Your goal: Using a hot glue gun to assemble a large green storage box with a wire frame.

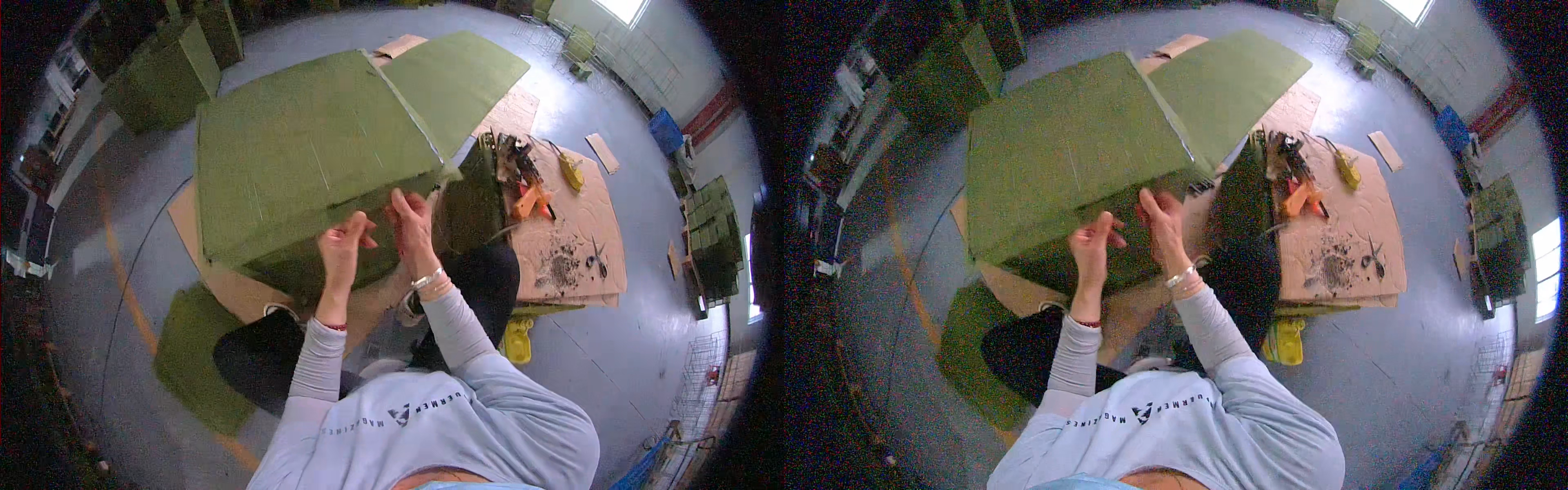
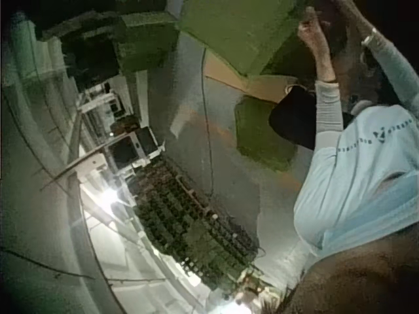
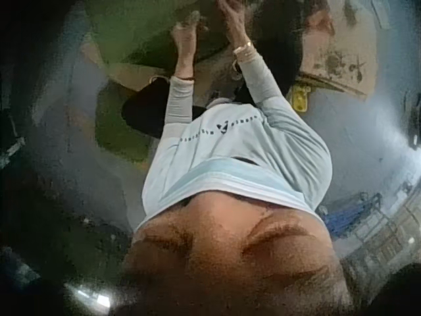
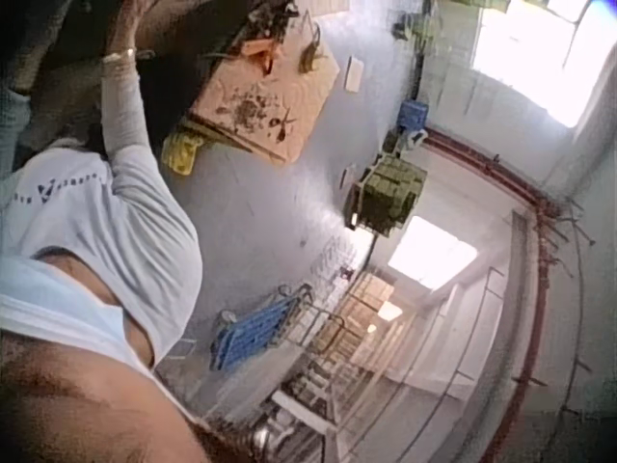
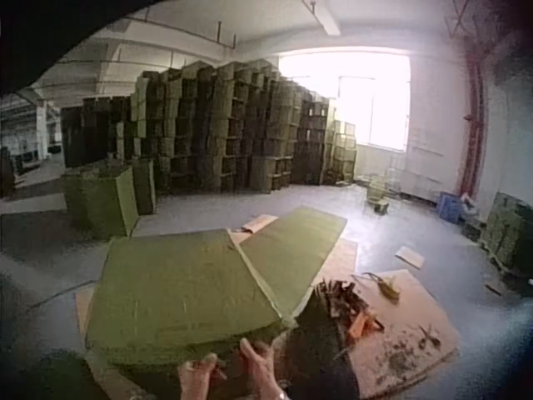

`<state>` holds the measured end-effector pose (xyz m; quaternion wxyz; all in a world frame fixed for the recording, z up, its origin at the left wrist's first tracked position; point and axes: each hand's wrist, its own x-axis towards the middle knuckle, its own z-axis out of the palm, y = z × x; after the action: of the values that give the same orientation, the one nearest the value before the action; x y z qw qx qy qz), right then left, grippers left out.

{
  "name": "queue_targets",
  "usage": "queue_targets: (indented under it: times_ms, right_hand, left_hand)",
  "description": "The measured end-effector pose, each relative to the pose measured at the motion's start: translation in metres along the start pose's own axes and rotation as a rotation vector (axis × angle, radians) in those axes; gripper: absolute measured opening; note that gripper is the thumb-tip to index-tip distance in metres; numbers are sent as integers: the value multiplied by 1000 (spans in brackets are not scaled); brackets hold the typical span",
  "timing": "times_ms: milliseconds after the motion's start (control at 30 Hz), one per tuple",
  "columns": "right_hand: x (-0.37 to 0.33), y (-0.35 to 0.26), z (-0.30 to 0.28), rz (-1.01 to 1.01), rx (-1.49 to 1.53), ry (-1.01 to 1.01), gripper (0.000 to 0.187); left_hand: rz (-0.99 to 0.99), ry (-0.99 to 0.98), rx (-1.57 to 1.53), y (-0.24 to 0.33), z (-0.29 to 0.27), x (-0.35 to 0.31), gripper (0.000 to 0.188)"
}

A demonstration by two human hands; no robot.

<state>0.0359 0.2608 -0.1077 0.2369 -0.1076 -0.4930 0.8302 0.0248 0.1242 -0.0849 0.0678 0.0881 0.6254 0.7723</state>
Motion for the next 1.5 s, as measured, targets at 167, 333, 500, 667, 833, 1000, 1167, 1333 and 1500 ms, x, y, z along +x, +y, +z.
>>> queue_targets:
  times_ms: [167, 333, 500, 667, 833, 1000, 1167, 1333, 1500]
  right_hand:
    - [-20, -18, 27, 131, 102, 102, 24]
    - [-14, 5, 11, -53, -76, 145, 31]
    - [-14, 19, 8, 5, -60, 186, 35]
    - [-11, 9, 18, 21, 28, 170, 35]
    - [-14, 6, 11, 36, 48, 177, 28]
    - [-10, -3, 9, 5, 41, 205, 27]
    - [-11, 0, 15, -28, 80, 196, 27]
    - [-14, -7, 14, -7, 11, 191, 28]
    - [-10, -6, 8, -40, 15, 179, 24]
  left_hand:
    - [-44, 152, -37, 2, 30, 8, 33]
    - [150, 227, 322, -13, 25, 3, 38]
    - [129, 205, 448, -10, 20, 2, 32]
    - [189, 228, 152, -6, 28, 8, 33]
    - [119, 242, 215, -10, 26, 3, 35]
    - [76, 233, 211, -3, 28, 2, 36]
    - [80, 219, 261, -9, 24, -1, 34]
    - [-51, 99, 187, 4, 12, -4, 33]
    - [10, 62, 69, 14, -28, -14, 33]
